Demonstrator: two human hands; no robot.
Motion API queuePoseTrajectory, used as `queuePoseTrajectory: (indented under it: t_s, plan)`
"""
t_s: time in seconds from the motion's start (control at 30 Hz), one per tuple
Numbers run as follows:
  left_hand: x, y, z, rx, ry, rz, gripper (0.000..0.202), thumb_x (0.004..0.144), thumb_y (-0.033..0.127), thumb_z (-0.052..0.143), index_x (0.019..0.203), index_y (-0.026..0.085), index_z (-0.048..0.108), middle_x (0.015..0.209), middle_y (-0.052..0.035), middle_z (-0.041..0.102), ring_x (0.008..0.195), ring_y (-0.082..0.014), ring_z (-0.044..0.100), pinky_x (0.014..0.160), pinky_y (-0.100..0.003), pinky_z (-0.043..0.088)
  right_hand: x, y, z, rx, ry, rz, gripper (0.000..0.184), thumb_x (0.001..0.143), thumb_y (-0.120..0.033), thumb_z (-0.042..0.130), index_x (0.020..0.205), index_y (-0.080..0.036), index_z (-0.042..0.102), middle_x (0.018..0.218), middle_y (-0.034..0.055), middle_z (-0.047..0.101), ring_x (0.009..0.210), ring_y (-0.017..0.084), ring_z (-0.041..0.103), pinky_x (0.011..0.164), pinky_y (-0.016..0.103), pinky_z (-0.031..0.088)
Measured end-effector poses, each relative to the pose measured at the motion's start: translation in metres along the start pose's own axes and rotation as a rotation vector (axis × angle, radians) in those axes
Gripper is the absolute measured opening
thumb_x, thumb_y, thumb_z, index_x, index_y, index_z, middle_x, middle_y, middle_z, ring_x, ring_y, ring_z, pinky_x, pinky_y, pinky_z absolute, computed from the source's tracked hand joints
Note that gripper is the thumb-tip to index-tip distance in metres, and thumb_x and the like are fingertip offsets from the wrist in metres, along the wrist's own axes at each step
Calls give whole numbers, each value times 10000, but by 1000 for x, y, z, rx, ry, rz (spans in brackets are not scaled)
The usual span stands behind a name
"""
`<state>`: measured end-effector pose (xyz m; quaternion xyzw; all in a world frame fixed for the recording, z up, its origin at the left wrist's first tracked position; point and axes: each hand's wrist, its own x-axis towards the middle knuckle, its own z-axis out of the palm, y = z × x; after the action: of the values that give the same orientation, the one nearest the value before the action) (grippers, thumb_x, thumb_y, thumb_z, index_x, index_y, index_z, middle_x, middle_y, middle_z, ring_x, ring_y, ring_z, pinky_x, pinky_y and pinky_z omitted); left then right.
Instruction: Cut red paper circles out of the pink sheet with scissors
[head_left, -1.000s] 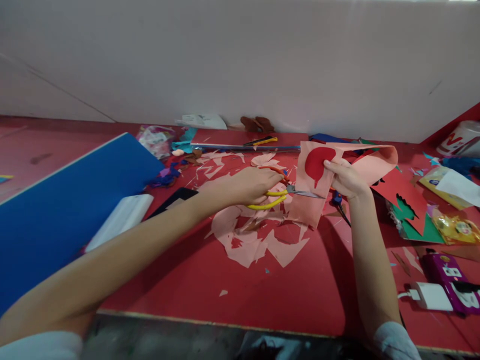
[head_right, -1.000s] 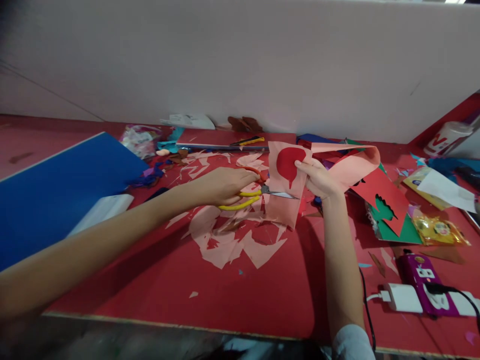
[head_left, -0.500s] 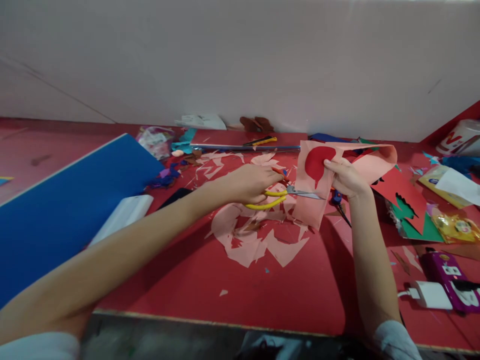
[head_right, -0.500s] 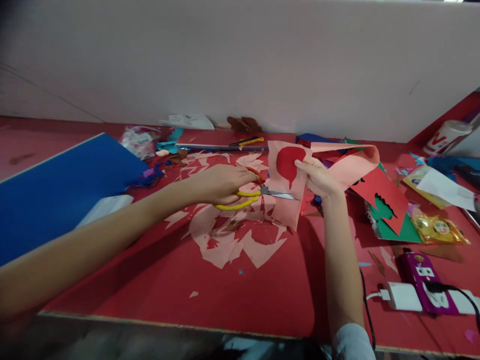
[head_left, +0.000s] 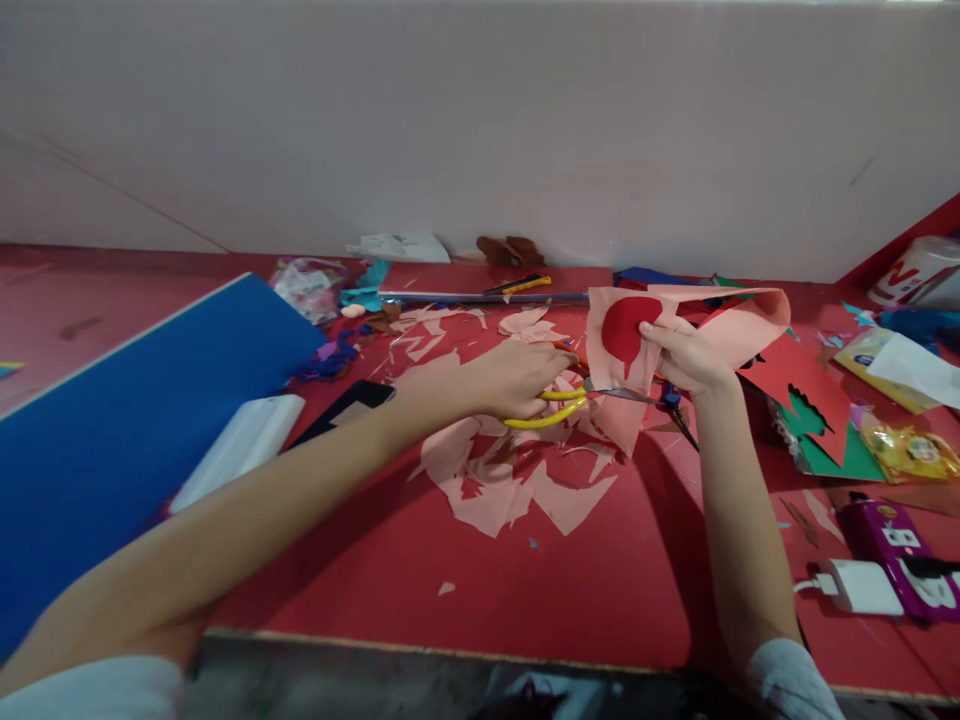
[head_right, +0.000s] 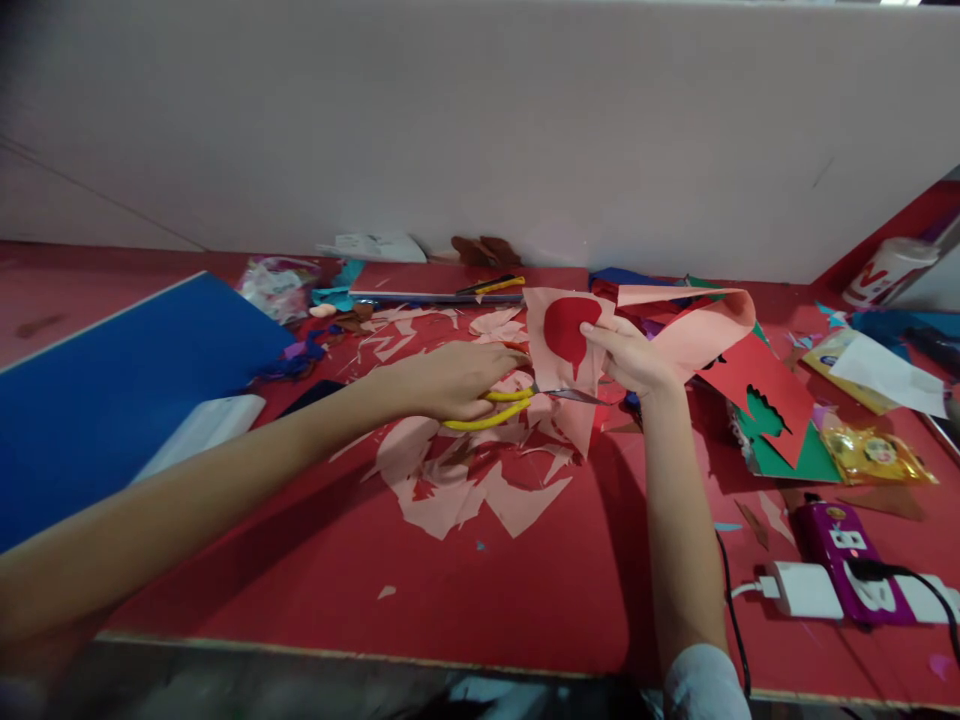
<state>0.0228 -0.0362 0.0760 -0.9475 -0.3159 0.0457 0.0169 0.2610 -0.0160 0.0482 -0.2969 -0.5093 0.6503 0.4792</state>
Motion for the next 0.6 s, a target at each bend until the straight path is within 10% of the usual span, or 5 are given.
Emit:
queuePoseTrajectory:
  t_s: [0.6]
  plan:
    - [1, -9, 13, -28, 107, -5, 266, 803, 313, 537, 1039, 221, 622, 814, -64, 686, 732, -177, 630, 626, -253, 401, -2, -6, 1, -11, 31, 8, 185, 672, -334, 726, 768, -192, 656, 863, 25, 718, 1031, 212, 627, 888, 348, 508]
